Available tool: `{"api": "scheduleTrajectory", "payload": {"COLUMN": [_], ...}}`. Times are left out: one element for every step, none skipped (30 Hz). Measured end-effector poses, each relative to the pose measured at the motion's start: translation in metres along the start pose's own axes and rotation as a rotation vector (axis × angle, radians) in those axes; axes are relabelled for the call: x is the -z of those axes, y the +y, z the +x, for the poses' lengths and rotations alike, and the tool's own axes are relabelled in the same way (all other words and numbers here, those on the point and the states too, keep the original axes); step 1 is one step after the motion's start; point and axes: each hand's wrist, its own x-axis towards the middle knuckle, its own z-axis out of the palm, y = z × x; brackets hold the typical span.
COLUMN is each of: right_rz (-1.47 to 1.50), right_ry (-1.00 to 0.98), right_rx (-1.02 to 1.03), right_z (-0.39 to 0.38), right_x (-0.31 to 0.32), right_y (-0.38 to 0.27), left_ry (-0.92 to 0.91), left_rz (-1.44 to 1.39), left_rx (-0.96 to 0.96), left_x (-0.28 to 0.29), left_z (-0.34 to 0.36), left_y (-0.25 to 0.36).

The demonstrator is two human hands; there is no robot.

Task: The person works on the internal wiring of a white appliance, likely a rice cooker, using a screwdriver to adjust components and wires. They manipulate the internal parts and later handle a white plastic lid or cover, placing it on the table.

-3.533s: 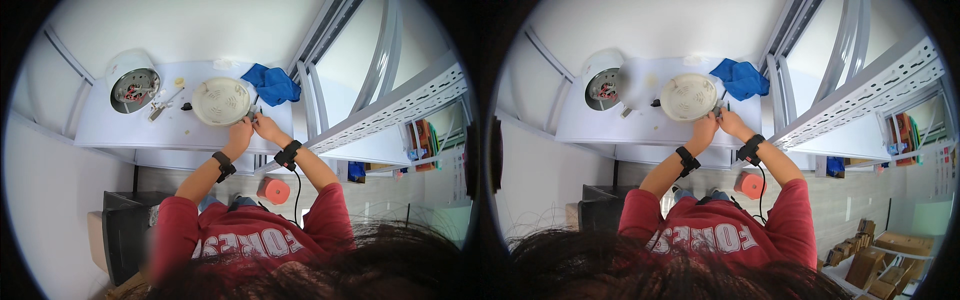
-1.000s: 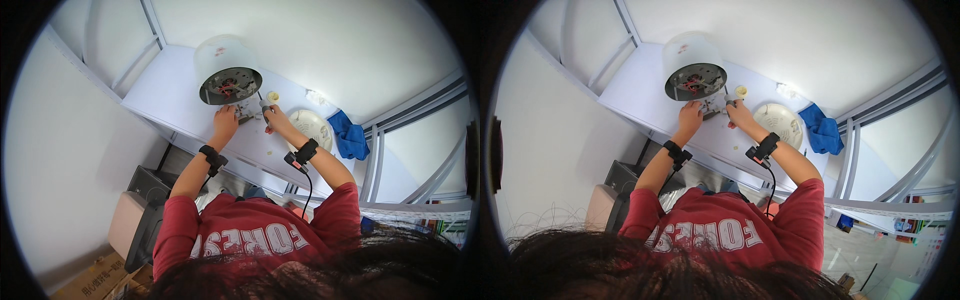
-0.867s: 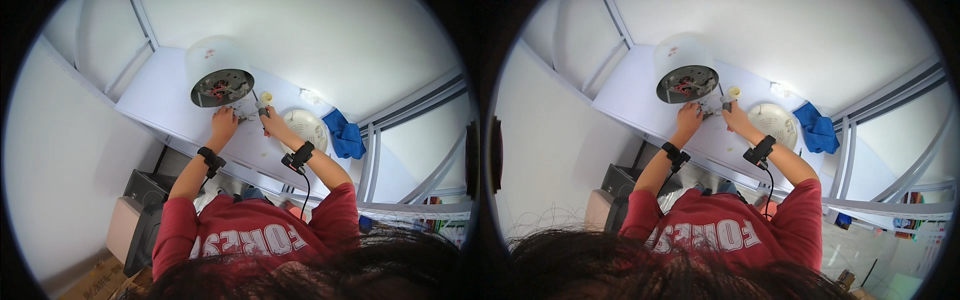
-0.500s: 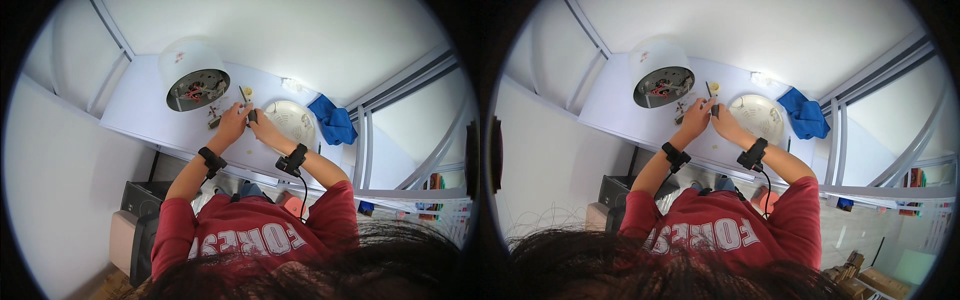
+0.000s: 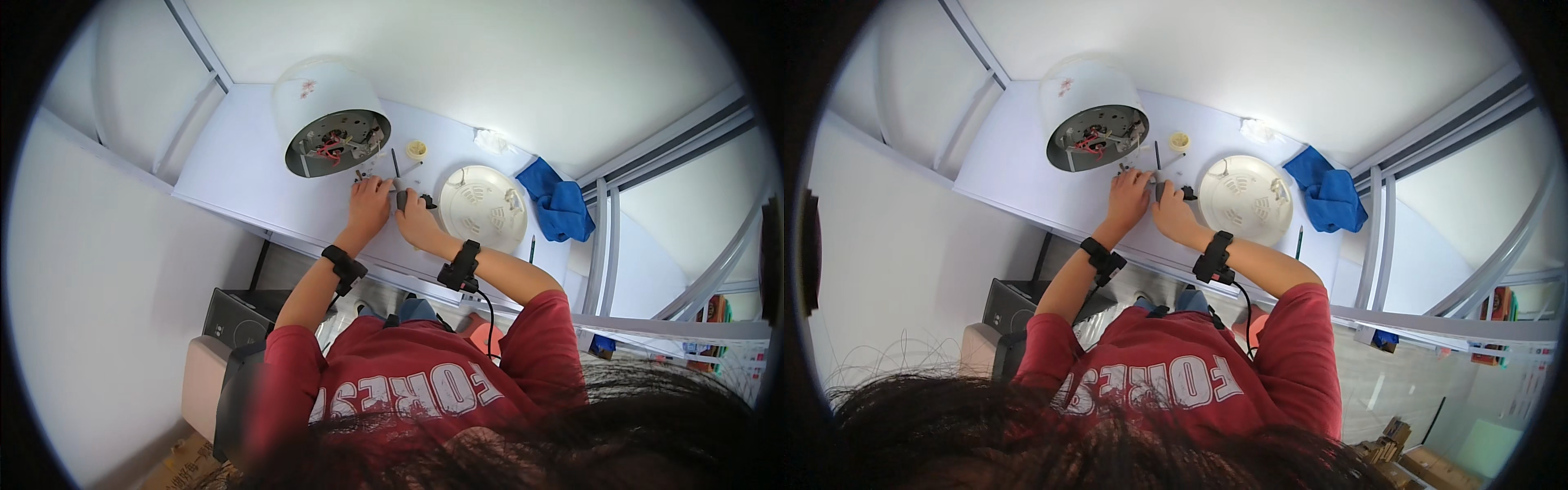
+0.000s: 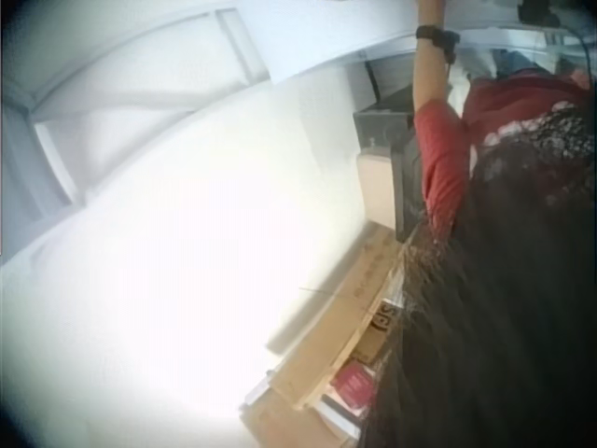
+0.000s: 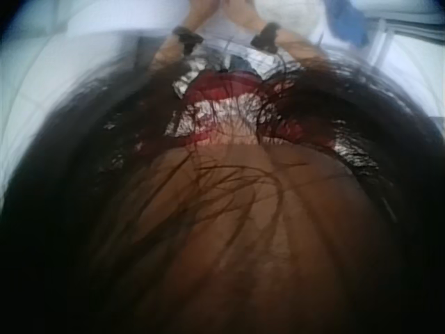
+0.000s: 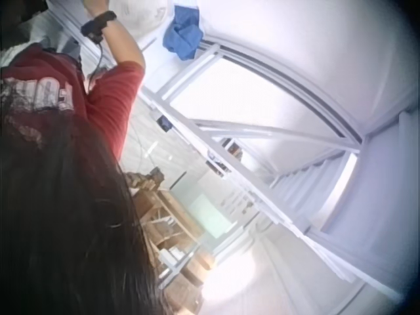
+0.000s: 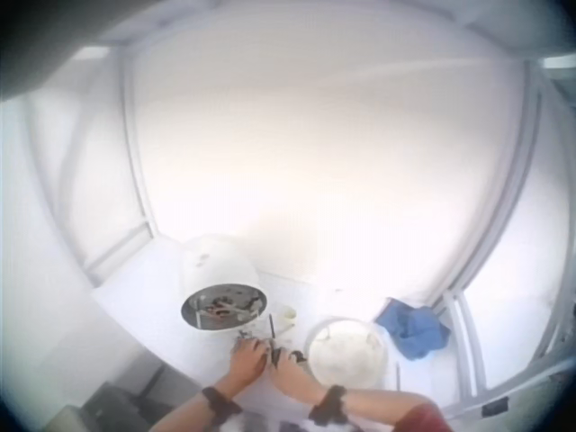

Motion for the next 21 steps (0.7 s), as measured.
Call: {"api": "scheduleTrajectory", "payload": {"right_rz": [-0.008, -0.015, -0.011, -0.007, -0.002, 0.029, 0.06, 0.091, 0.134, 0.178, 0.222, 0.268, 0.316, 0.365, 0.39, 0.273, 0.152, 0.106, 0.059, -0.013, -0.085], "right_ry": [-0.011, -0.02, -0.008, 0.006, 0.021, 0.034, 0.049, 0.065, 0.068, 0.073, 0.079, 0.089, 0.099, 0.11, 0.184, 0.281, 0.373, 0.392, 0.41, 0.422, 0.44], "right_rx": [0.001, 0.001, -0.004, -0.01, -0.018, -0.043, -0.07, -0.098, -0.118, -0.14, -0.163, -0.195, -0.23, -0.264, -0.243, -0.199, -0.157, -0.179, -0.203, -0.186, -0.171], "right_z": [0.001, 0.001, 0.002, 0.003, 0.004, 0.004, 0.004, 0.004, 0.005, 0.005, 0.003, 0.0, -0.004, -0.009, -0.015, -0.016, -0.014, -0.019, -0.025, -0.029, -0.033], "right_x": [-0.001, -0.002, -0.002, -0.003, -0.003, -0.001, 0.003, 0.007, 0.013, 0.021, 0.028, 0.039, 0.051, 0.06, 0.07, 0.075, 0.077, 0.086, 0.096, 0.104, 0.116], "right_y": [-0.003, -0.005, -0.007, -0.008, -0.008, -0.011, -0.013, -0.014, -0.013, -0.01, -0.006, -0.007, -0.011, -0.012, -0.009, 0.011, 0.039, 0.043, 0.044, 0.057, 0.072], "left_ry": [0.003, 0.006, 0.009, -0.018, -0.045, -0.073, -0.097, -0.122, -0.143, -0.146, -0.149, -0.153, -0.165, -0.177, -0.188, -0.23, -0.271, -0.314, -0.381, -0.37, -0.357], "left_rz": [0.012, 0.023, 0.031, 0.018, 0.004, -0.012, -0.046, -0.081, -0.118, -0.145, -0.172, -0.203, -0.203, -0.204, -0.21, -0.187, -0.164, -0.13, -0.08, -0.072, -0.065], "left_rx": [0.018, 0.036, 0.051, 0.012, -0.028, -0.067, -0.059, -0.054, -0.051, -0.056, -0.062, -0.069, -0.1, -0.131, -0.171, -0.195, -0.22, -0.23, -0.24, -0.25, -0.267], "left_x": [0.0, 0.0, 0.002, 0.003, 0.003, 0.004, 0.005, 0.005, 0.004, 0.001, -0.002, -0.006, -0.007, -0.009, -0.01, -0.017, -0.022, -0.025, -0.028, -0.032, -0.036], "left_z": [-0.002, -0.004, -0.003, -0.002, -0.001, 0.0, 0.002, 0.005, 0.008, 0.01, 0.013, 0.016, 0.018, 0.019, 0.023, 0.027, 0.03, 0.03, 0.031, 0.031, 0.032], "left_y": [-0.003, -0.007, -0.008, -0.007, -0.006, -0.003, 0.001, 0.005, 0.008, 0.011, 0.015, 0.019, 0.024, 0.029, 0.036, 0.041, 0.045, 0.044, 0.043, 0.043, 0.044]}}
